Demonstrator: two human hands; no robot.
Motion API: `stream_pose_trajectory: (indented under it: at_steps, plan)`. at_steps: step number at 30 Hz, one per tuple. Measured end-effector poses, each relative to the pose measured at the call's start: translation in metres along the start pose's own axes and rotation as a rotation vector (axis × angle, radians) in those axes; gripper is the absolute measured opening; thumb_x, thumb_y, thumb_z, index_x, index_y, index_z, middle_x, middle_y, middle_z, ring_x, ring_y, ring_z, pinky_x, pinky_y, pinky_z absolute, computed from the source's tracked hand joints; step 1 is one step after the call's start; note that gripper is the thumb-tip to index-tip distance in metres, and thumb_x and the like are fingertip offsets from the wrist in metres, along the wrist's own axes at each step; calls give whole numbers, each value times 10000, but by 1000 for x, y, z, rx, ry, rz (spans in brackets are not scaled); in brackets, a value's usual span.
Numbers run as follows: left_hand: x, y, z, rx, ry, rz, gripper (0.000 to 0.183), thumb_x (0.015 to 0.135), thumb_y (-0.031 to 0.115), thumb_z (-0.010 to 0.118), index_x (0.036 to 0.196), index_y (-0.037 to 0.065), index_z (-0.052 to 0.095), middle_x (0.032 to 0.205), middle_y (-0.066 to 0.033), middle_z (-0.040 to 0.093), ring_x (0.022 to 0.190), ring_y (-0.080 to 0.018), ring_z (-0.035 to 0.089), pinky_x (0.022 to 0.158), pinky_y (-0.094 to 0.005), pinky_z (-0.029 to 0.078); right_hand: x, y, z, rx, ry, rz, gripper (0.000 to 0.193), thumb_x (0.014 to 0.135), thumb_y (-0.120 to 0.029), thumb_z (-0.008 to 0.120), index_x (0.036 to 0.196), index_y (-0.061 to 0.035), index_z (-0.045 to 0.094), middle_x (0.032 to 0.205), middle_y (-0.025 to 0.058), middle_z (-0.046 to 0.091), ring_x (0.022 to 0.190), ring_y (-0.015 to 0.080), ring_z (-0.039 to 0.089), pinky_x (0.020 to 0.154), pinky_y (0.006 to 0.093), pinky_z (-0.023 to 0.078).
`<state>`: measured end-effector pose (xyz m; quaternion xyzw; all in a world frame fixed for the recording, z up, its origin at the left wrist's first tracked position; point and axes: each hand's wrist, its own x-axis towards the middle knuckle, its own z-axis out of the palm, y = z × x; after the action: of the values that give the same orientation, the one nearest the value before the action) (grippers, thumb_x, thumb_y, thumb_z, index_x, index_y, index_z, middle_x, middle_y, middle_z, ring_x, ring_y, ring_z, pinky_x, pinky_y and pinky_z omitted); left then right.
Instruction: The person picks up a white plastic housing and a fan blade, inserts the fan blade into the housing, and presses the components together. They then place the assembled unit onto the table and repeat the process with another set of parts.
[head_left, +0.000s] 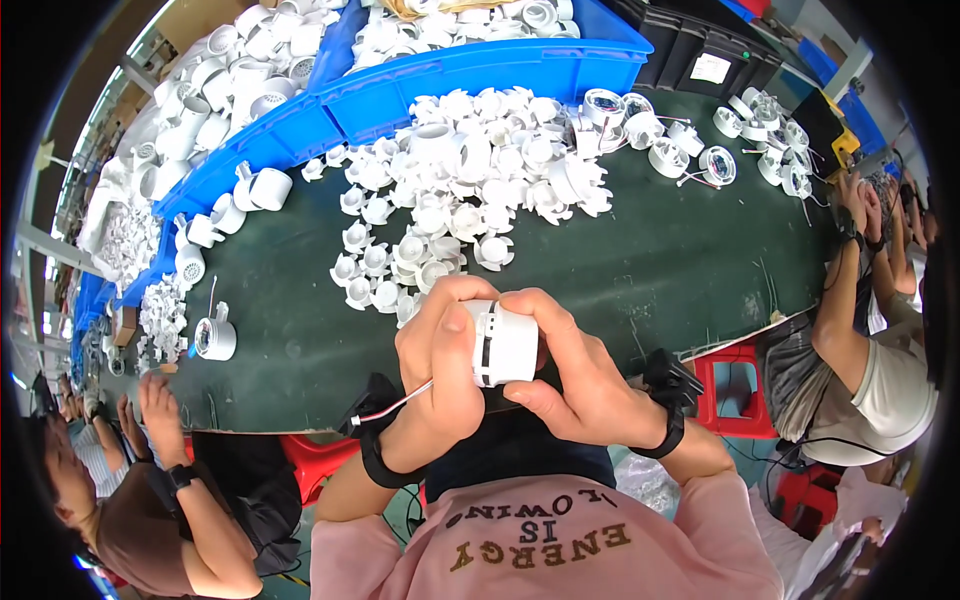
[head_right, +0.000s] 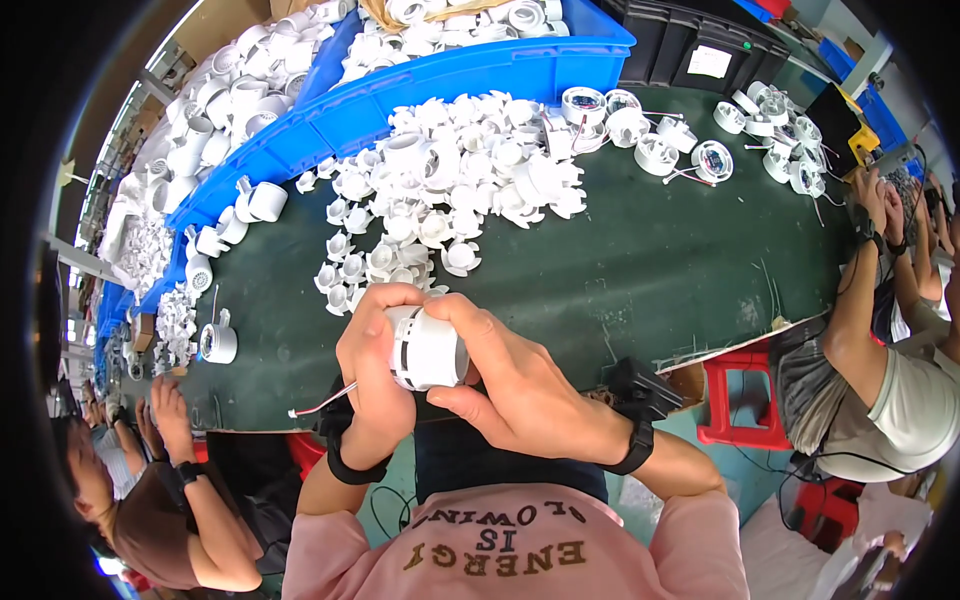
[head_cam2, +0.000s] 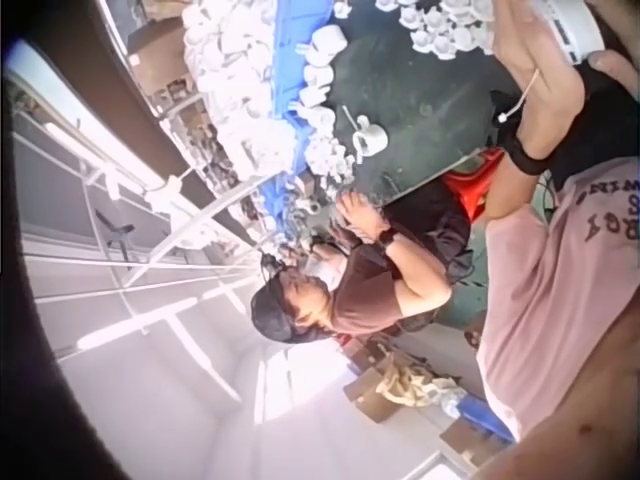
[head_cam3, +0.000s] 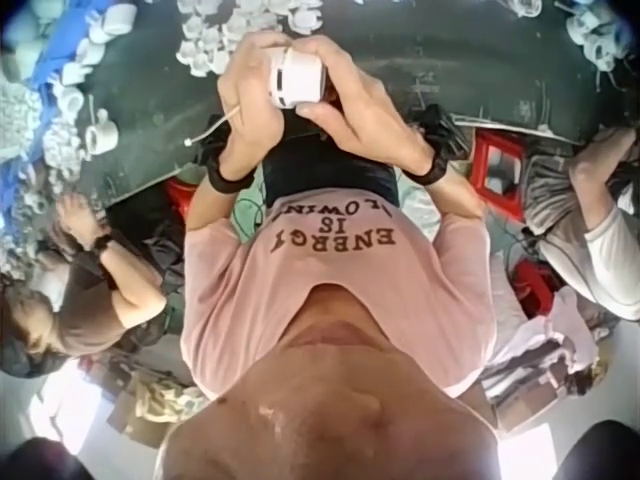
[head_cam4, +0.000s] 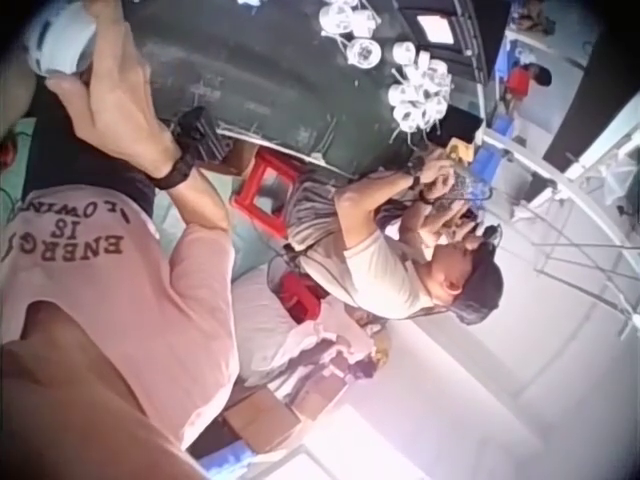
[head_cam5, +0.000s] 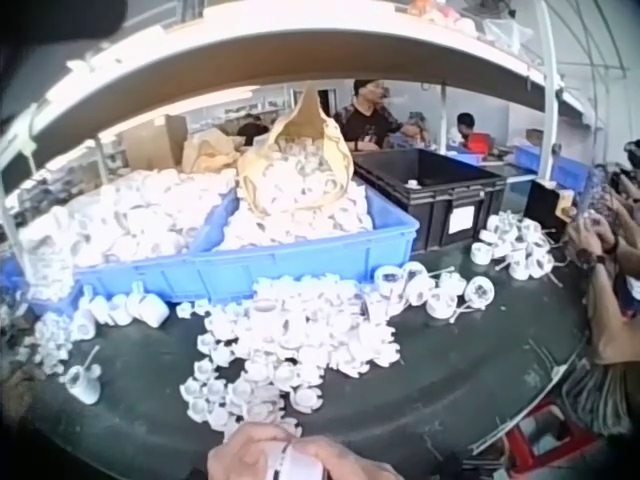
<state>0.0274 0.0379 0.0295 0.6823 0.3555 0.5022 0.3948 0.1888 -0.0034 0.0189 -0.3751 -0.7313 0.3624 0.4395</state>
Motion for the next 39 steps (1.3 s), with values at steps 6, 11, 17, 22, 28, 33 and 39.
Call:
stream_pose_trajectory:
  at_steps: [6,11,17,22,28,33,39]
  plan:
    - [0,1,0,99,-32,37,331,941,217,327,939,-31,547,682,-124,588,568,-191,570,519,-303,424,3,0,0,-61,-25,-50,641,912,-210,595,1380,22,224,1085,202,551,848,303,597,771,361,482]
    - [9,-8,3,-50,65,-105,340,947,261,357,937,-17,552,766,-89,571,666,-150,542,577,-281,416,22,10,5,-53,45,-130,622,916,-189,588,1398,9,247,1027,201,569,750,284,592,677,346,483]
    - [34,-24,11,-311,2,-481,451,955,448,380,1113,55,535,954,-51,585,833,-125,565,686,-261,457,25,-2,-4,-383,222,-44,660,818,-24,669,1394,6,348,972,172,586,702,222,590,578,288,487]
    - [51,18,-4,145,-823,96,847,781,279,756,1409,-8,265,1327,-165,425,1210,-239,444,988,-365,371,-2,10,-29,-73,399,117,706,801,-73,688,1395,-4,313,1106,98,572,973,159,563,851,304,460]
    - [219,-104,-154,1010,337,294,571,777,291,720,1219,-9,516,1158,-231,528,1101,-357,497,948,-426,389,-33,27,-11,-17,379,234,774,757,-143,743,1341,-14,252,983,161,619,866,211,638,758,312,497]
    - [281,-120,-190,1286,397,-220,641,729,479,678,1199,65,543,1137,-268,522,1059,-449,519,879,-507,453,-39,31,-9,-193,436,235,637,766,-136,725,1294,-5,394,1083,184,588,930,271,633,790,324,504]
    - [289,-115,-208,1499,190,-248,584,661,450,713,1093,81,576,959,-198,673,904,-389,643,844,-446,501,-36,22,-8,-106,502,224,454,845,-119,617,1268,-13,492,1204,183,531,1009,276,587,815,326,487]
